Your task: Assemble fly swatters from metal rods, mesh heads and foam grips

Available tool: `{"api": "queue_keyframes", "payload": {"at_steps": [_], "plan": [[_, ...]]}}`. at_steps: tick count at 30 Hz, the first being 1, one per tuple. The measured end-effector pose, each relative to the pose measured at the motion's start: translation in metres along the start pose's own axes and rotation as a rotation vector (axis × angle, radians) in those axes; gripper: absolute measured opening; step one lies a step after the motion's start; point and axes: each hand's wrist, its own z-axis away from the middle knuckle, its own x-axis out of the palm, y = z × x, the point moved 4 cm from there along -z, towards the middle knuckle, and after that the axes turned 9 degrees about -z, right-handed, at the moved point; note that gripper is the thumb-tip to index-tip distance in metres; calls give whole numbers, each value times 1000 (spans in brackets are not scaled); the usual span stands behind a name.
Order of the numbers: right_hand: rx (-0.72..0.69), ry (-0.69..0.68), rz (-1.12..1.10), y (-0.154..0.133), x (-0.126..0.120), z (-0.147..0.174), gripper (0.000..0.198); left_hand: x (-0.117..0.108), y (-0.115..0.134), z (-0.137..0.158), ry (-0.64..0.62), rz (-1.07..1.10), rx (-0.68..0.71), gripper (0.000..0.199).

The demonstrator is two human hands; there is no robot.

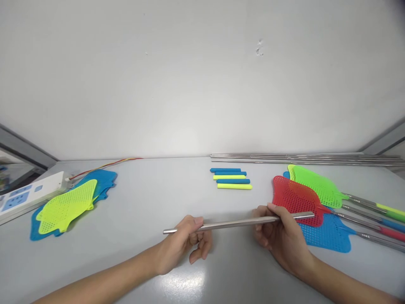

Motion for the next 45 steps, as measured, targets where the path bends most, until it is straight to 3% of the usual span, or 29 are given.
{"api": "queue_keyframes", "payload": {"at_steps": [6,14,19,28,34,40,45], "plan": [[-24,-57,-6,1,1,0,45,7,9,8,-143,-319,-6,60],[-116,-132,65,3,4,8,50,12,15,9,-185,-493,158,60],[-181,-315,197,10,5,16,63,14,22,11,-238,-534,320,52],[4,-438,314,25,-7,15,79,14,22,16,-285,-660,360,47],[139,-500,508,17,3,22,83,18,26,16,-351,-780,370,47],[122,-579,749,7,13,26,91,20,24,17,-383,-814,368,46],[130,-622,814,8,14,27,93,21,21,18,-401,-828,386,46]]}}
